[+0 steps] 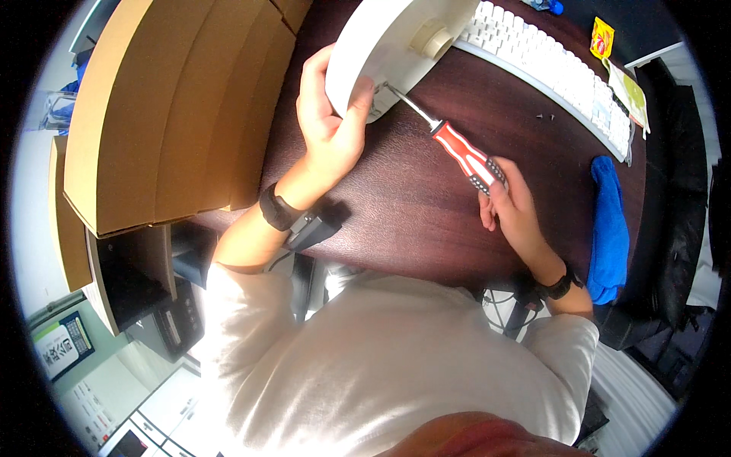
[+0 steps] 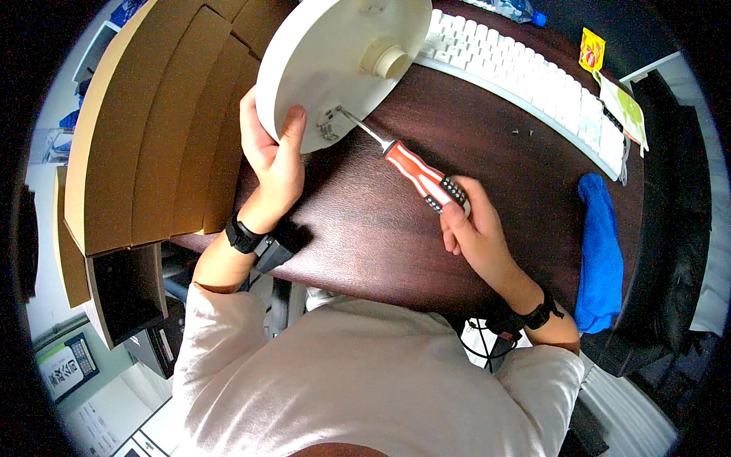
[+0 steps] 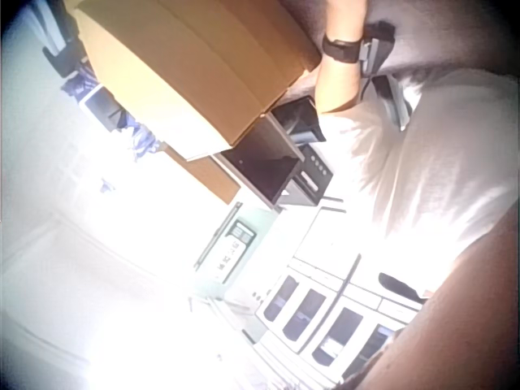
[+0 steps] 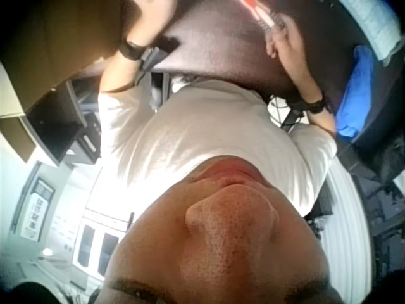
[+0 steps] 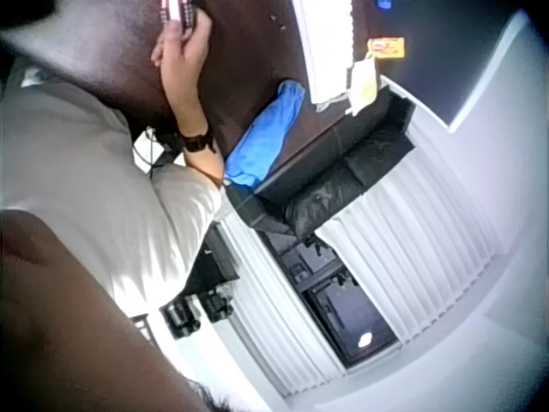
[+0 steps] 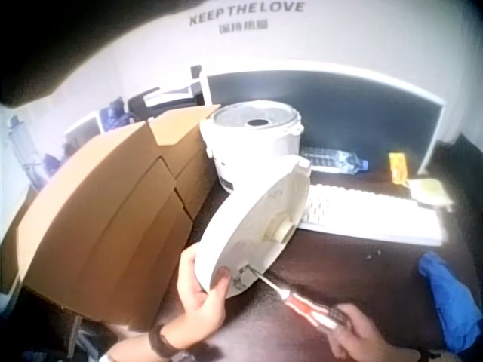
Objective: The person assembles a white plastic light fixture base on a desk. They insert a cylindrical socket into the center and then use a screwdriver to fasten multiple screws around the perimeter of the base.
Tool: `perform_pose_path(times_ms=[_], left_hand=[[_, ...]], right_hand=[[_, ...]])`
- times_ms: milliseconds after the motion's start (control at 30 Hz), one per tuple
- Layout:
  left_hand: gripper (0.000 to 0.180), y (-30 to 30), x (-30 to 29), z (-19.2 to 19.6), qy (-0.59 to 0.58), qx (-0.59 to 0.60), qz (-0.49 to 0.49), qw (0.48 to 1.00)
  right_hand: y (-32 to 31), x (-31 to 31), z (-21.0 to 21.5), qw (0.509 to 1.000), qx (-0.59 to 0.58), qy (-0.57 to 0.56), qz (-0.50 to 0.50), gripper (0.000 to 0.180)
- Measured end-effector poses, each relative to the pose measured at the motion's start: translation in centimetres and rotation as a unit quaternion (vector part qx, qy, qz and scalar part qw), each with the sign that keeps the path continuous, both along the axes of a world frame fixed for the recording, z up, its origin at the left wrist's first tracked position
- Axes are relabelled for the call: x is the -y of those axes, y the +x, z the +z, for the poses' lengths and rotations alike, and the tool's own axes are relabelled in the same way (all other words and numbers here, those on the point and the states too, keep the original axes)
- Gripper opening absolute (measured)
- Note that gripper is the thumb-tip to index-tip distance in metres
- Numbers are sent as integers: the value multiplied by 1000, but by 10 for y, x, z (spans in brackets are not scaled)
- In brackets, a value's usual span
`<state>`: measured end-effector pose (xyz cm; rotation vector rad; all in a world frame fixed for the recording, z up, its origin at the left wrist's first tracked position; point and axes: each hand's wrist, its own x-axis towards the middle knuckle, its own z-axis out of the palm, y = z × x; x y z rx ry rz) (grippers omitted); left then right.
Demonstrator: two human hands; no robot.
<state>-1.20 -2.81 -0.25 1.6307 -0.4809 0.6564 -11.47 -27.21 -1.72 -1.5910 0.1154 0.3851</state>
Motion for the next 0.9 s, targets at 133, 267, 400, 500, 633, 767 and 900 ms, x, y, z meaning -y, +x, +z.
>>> perform_pose_path(times_ms=[133,267,400,500,633,767,900], left_hand=[[34,-2,0,2,-9,-21,-1,1000],[34,-2,1,2,-6,-21,8,1000],[34,2,-1,1,59,40,40,997],[34,0,0,1,19,10,14,1000],[34,-1,-1,1,15,-10,15,1000],[33,0,0,2,25,6,14,1000],[33,0,0,1,20,11,11,1000]], right_hand=[[1,-5,2,999,24,-11,-21,18],[2,11,-6,999,-12,-2,47,20],[0,4,-2,1000,12,28,5,20],[0,-10,2,997,57,-18,-47,19],[1,2,4,999,31,-31,23,18],[0,5,2,999,-47,-5,17,19],[1,-2,1,999,50,7,-16,28]])
